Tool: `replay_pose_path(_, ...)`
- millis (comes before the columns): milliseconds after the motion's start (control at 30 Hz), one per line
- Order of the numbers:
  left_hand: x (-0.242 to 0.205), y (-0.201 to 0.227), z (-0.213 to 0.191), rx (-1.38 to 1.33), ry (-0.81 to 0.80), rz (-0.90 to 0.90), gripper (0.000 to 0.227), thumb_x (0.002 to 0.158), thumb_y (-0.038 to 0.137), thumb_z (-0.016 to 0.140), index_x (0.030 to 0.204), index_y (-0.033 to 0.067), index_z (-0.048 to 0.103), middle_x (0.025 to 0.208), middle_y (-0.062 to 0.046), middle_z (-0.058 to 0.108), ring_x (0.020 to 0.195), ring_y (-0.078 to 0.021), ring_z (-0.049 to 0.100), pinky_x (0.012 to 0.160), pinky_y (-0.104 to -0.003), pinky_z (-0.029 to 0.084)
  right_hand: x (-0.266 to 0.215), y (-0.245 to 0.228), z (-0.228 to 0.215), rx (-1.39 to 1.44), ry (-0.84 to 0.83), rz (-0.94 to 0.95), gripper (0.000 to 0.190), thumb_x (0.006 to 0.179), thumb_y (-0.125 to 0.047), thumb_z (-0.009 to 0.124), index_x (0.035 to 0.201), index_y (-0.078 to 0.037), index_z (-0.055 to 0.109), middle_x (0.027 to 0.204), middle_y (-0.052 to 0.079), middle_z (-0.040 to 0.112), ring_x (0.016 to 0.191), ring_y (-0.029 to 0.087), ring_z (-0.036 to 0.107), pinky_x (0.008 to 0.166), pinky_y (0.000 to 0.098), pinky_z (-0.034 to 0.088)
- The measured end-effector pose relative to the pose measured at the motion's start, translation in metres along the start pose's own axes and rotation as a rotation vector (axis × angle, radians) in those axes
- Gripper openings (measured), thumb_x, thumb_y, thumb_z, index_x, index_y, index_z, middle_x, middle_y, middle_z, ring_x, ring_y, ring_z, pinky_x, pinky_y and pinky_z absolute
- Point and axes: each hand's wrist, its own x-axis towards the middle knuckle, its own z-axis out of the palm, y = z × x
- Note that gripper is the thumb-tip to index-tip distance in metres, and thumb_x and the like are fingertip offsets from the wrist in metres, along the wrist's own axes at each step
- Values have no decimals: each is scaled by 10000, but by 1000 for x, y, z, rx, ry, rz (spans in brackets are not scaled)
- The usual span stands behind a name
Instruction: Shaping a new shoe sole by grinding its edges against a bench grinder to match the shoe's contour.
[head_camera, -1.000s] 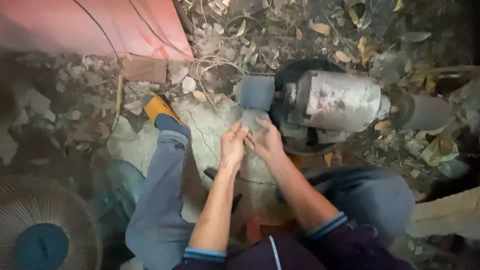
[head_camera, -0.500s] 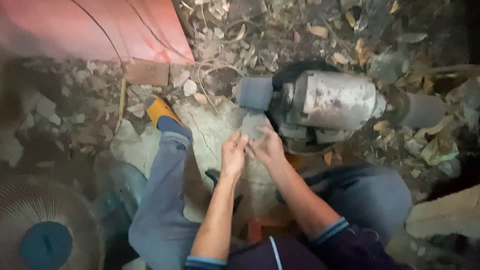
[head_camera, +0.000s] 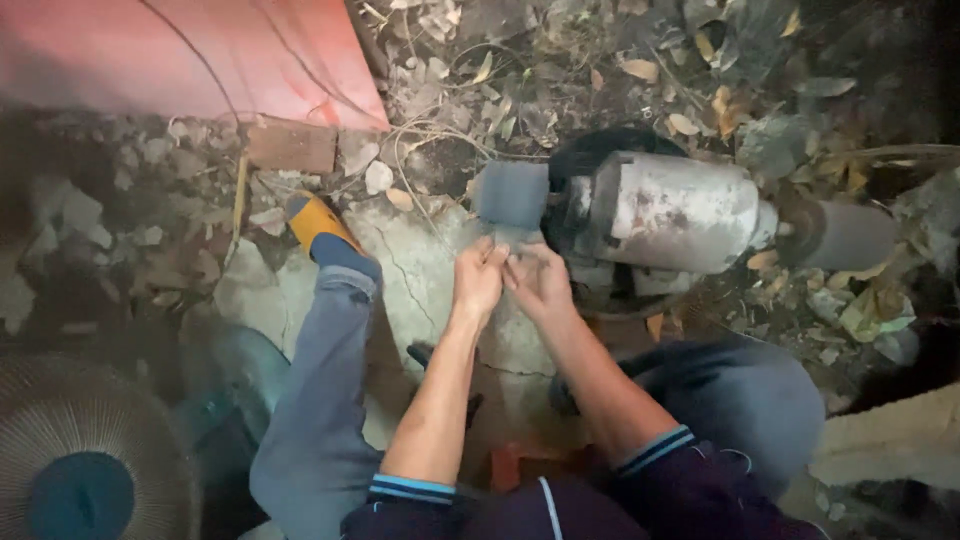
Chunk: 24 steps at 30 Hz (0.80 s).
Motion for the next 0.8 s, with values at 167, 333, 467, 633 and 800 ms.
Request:
replay_pose_path(167,-7,20,-4,-17,-41,0,200,1040,116,580,1117,-15,710,634,-143,716,530,-204,710,589,-317,534,-10,1,18,9,-47,-7,220,886,10,585,693,-90,551,665,40,540,639,276,590,543,408,471)
replay_pose_path(333,-31,61,-10,-100,44,-27,196,1015,131,619,987,-25,733,485,-146,624,493,-224,633,521,-310,492,-33,6,55,-10,-34,-22,350,865,42,598,576,-138,518,639,-3,504,670,235,550,651,395,467)
replay_pose_path(467,-1,-12,-13,-171,80,-81,215,1032,138,599,1128,-19,709,547,-85,664,548,-181,659,581,-324,515,-4,14,24,-23,12,-68,253,819,-33,626,625,-152,516,641,20,553,697,215,611,709,372,496)
replay_pose_path(633,-12,-27,-10,-220,53,-69,305,1015,95,613,1250,-98,641,514,-136,643,496,-194,640,502,-267,477,-43,7,51,-143,31,9,351,869,-19,618,561,-145,505,646,2,573,708,236,591,790,405,509)
replay_pose_path(800,-8,29,-6,-124,114,-82,288,998,163,656,796,-28,732,777,-196,681,1065,-279,512,904,-382,361,4,2,20,-128,10,-16,289,853,-11,636,646,-140,481,673,-22,433,651,228,493,616,393,463)
